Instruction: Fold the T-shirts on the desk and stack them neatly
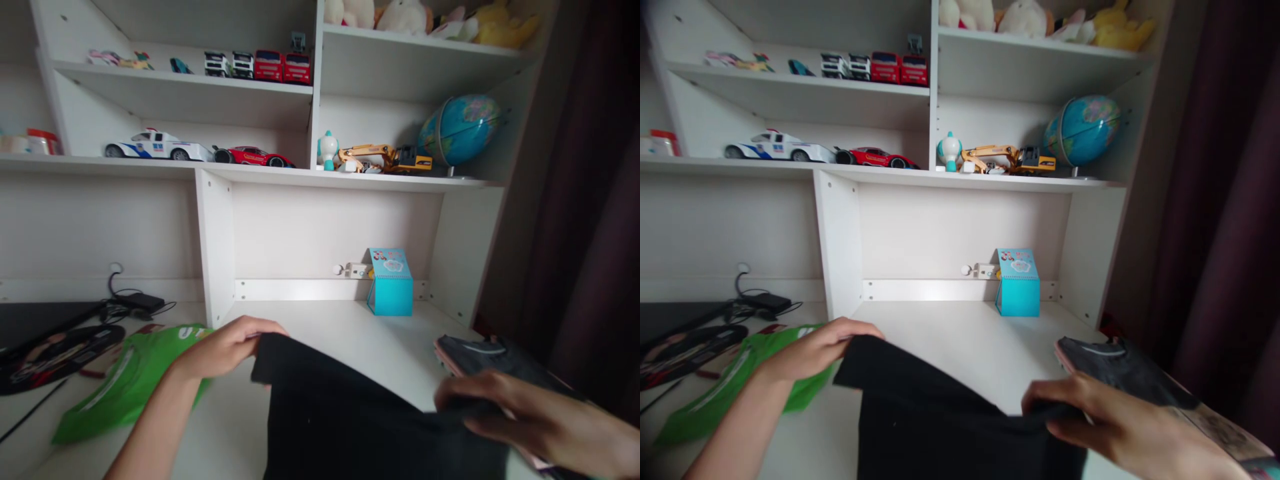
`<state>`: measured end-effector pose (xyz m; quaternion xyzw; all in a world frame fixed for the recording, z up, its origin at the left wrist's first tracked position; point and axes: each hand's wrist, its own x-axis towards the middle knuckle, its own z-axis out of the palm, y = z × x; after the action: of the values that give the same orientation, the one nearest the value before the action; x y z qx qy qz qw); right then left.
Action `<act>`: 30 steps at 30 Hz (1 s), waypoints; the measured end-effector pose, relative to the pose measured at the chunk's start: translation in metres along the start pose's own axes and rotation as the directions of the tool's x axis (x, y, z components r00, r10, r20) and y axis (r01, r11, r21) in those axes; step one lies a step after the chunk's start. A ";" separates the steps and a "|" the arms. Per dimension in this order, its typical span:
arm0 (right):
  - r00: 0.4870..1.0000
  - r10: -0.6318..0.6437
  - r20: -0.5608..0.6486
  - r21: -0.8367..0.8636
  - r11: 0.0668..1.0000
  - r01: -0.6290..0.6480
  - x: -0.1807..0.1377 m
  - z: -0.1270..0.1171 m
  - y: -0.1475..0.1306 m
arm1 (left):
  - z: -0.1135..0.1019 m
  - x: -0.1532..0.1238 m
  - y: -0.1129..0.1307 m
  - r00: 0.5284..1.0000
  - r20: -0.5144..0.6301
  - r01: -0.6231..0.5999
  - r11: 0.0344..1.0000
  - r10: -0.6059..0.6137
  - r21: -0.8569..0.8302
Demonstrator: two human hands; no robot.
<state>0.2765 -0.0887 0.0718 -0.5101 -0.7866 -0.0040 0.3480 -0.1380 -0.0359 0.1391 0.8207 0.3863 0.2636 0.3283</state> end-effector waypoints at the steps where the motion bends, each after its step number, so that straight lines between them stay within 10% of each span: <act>1: 0.962 -0.018 0.272 0.047 0.999 0.005 0.024 -0.002 -0.004 | 0.001 0.019 -0.014 0.999 -0.005 0.033 0.999 -0.033 -0.008; 3: 0.958 0.026 0.286 0.092 0.994 -0.055 0.076 -0.003 -0.010 | -0.001 0.059 -0.035 0.997 -0.055 0.054 0.997 -0.057 -0.055; 7: 0.979 0.110 -0.171 0.040 0.994 -0.104 0.153 -0.007 -0.017 | -0.022 0.116 -0.022 0.872 -0.445 -0.208 0.977 0.204 0.040; 12: 0.800 0.009 -0.601 -0.056 0.997 -0.053 0.146 -0.031 -0.045 | -0.051 0.089 0.038 0.680 -0.522 -0.418 0.858 0.514 0.300; 15: 0.889 0.000 -0.458 -0.047 0.999 -0.024 0.109 -0.016 -0.048 | -0.044 0.051 0.038 0.830 -0.337 -0.346 0.884 0.444 0.314; 18: 0.983 0.089 -0.160 0.020 0.996 -0.087 0.063 0.021 -0.033 | -0.021 0.021 0.013 0.991 -0.037 -0.111 0.938 0.130 0.329; 20: 0.990 0.132 0.043 0.068 0.988 -0.135 0.032 0.047 -0.020 | -0.001 0.009 -0.009 0.979 0.152 0.070 0.919 -0.139 0.388; 23: 0.940 0.208 0.270 0.059 0.971 -0.232 -0.009 0.080 -0.005 | 0.028 0.006 -0.039 0.836 0.346 0.228 0.843 -0.426 0.487; 25: 0.899 0.294 0.326 0.001 0.950 -0.311 -0.026 0.099 -0.001 | 0.046 0.017 -0.056 0.829 0.350 0.237 0.840 -0.437 0.488; 30: 0.931 0.299 0.210 -0.028 0.954 -0.300 -0.030 0.141 -0.009 | 0.101 0.074 -0.098 0.981 0.190 -0.034 0.932 -0.038 0.362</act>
<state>0.1997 -0.0659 -0.0486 -0.6206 -0.7322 0.1054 0.2600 -0.0725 0.0373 0.0144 0.8885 0.3955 0.1061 0.2071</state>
